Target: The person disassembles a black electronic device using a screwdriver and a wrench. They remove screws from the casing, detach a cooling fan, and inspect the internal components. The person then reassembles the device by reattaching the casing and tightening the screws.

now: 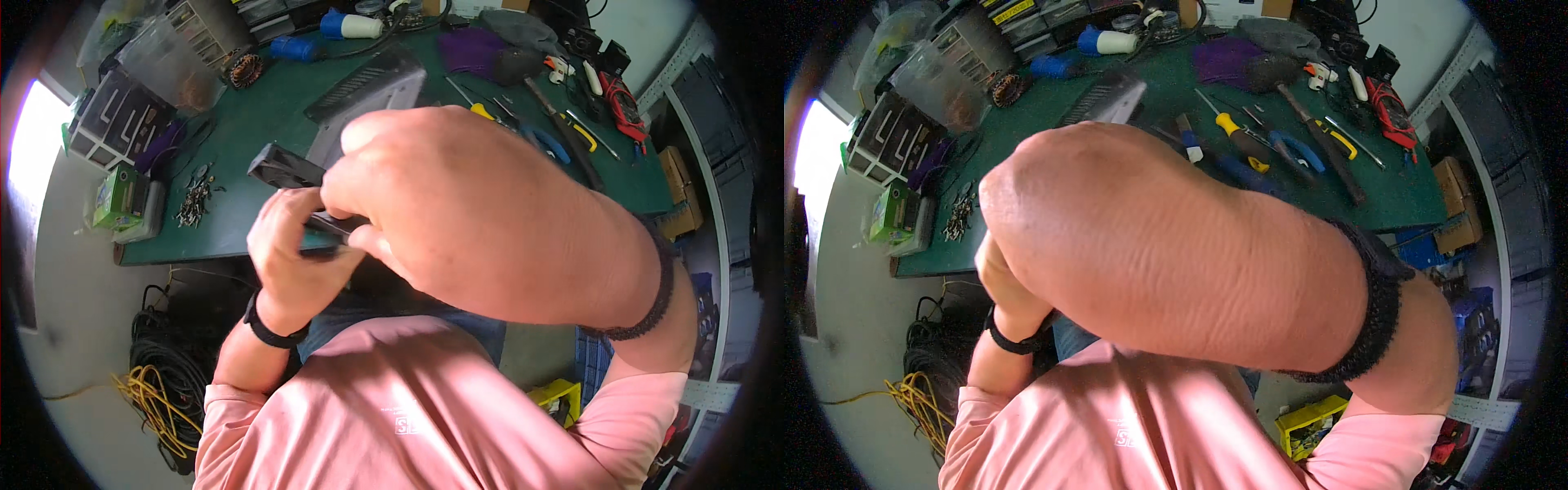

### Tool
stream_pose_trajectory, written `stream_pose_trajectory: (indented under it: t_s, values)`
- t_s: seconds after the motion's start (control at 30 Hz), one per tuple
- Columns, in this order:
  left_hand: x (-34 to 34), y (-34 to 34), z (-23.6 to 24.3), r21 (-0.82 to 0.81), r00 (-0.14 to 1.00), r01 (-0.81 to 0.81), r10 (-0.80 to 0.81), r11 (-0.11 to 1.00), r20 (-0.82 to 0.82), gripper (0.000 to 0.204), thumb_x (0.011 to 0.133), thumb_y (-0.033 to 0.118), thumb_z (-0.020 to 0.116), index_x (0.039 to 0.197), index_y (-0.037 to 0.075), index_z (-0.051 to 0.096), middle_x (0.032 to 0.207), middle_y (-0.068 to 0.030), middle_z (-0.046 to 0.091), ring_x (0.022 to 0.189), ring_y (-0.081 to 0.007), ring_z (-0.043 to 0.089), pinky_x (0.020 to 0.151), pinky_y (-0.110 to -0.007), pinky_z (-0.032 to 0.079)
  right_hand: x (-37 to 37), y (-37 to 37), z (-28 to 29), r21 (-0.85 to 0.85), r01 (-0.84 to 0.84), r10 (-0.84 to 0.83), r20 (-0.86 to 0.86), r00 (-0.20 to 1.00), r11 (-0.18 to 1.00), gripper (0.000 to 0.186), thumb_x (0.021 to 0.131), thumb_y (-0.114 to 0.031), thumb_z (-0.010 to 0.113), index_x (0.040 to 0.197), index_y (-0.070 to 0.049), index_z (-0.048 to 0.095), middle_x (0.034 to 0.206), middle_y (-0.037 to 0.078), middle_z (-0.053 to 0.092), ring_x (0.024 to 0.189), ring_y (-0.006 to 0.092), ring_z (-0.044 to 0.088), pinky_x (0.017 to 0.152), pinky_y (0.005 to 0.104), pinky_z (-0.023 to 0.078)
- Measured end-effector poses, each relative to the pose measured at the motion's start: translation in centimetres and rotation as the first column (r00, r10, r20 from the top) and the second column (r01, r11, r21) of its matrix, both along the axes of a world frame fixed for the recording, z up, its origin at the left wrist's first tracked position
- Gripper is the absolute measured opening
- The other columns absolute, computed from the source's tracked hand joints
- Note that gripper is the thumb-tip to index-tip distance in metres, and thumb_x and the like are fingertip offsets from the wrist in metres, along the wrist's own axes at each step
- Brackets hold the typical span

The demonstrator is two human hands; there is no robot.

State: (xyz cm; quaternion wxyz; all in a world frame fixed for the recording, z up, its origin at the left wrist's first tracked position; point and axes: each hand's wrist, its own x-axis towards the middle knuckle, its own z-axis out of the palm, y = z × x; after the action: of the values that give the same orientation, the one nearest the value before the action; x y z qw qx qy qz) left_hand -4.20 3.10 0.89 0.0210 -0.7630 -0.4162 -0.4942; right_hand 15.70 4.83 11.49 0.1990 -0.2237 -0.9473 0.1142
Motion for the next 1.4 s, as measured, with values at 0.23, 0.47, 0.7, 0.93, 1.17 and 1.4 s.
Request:
stream_pose_trajectory:
  t_s: [0.23, 0.47, 0.7, 0.93, 1.17, 1.4]
  values:
    - [-1.4, 0.6, 2.8, -0.175, 0.956, -0.106, 0.148, 0.979, 0.252, 0.029, 0.067, 0.002, 0.078, 0.091, 0.003, 0.062, 0.083, -0.0063, 0.069, 0.073, -0.012, 0.063, 0.07, -0.026, 0.05, 3.4, 1.1, 1.2, -0.071, 0.15, -0.165, -0.288, 0.943, 0.986, 0.039, 0.069, -0.012, 0.079, 0.105, -0.006, 0.067, 0.08, 0.002, 0.05, 0.066, 0.0129, 0.045, 0.058, 0.0266, 0.039]
    - [-1.5, 1.3, 3.7, -0.119, 0.953, -0.126, 0.153, 0.985, 0.26, 0.028, 0.067, 0.004, 0.077, 0.091, 0.003, 0.062, 0.078, -0.0055, 0.067, 0.071, -0.0129, 0.064, 0.067, -0.026, 0.05, -1.4, 0.3, -0.3, -0.108, 0.068, -0.108, -0.424, 0.899, 0.992, 0.053, 0.074, -0.026, 0.082, 0.119, -0.007, 0.061, 0.082, 0.006, 0.055, 0.061, 0.015, 0.05, 0.054, 0.0281, 0.044]
    - [-1.7, 1.1, 2.8, 0.073, 0.991, -0.043, 0.033, 0.996, 0.131, 0.035, 0.06, 0.011, 0.081, 0.089, 0.003, 0.063, 0.078, -0.0095, 0.066, 0.068, -0.024, 0.065, 0.065, -0.031, 0.052, -3.0, 0.1, -0.9, 0.023, 0.014, -0.004, -0.404, 0.915, 1.0, 0.022, 0.083, -0.013, 0.073, 0.098, -0.002, 0.062, 0.075, 0.011, 0.057, 0.06, 0.0253, 0.057, 0.052, 0.0333, 0.046]
    - [-1.1, 0.9, 1.4, 0.172, 0.991, -0.026, 0.002, 0.985, 0.137, 0.043, 0.056, 0.008, 0.079, 0.094, 0.001, 0.062, 0.086, -0.0134, 0.068, 0.073, -0.0277, 0.067, 0.068, -0.033, 0.053, -2.7, 2.0, 0.2, -0.151, -0.063, -0.001, -0.392, 0.92, 0.987, 0.014, 0.083, -0.009, 0.072, 0.087, -0.001, 0.061, 0.072, 0.011, 0.057, 0.059, 0.0253, 0.056, 0.053, 0.0327, 0.044]
    - [-1.9, 0.6, 1.2, 0.149, 0.99, -0.006, -0.015, 0.989, 0.138, 0.048, 0.058, 0.006, 0.082, 0.1, 0.0, 0.059, 0.09, -0.0163, 0.069, 0.074, -0.0277, 0.068, 0.068, -0.034, 0.053, -2.4, 3.4, 0.4, -0.082, -0.132, 0.095, -0.358, 0.929, 0.988, 0.017, 0.08, -0.012, 0.074, 0.086, -0.001, 0.062, 0.074, 0.011, 0.061, 0.062, 0.0291, 0.059, 0.055, 0.0344, 0.045]
    - [-2.3, 0.7, 1.3, 0.132, 0.99, 0.072, -0.087, 0.989, 0.112, 0.052, 0.059, 0.005, 0.083, 0.103, 0.001, 0.056, 0.091, -0.0182, 0.069, 0.074, -0.0268, 0.068, 0.066, -0.033, 0.054, -2.4, 4.5, 0.3, -0.15, -0.186, 0.108, -0.419, 0.901, 0.971, 0.016, 0.08, -0.011, 0.075, 0.085, -0.001, 0.063, 0.073, 0.011, 0.062, 0.062, 0.0274, 0.059, 0.055, 0.0335, 0.046]
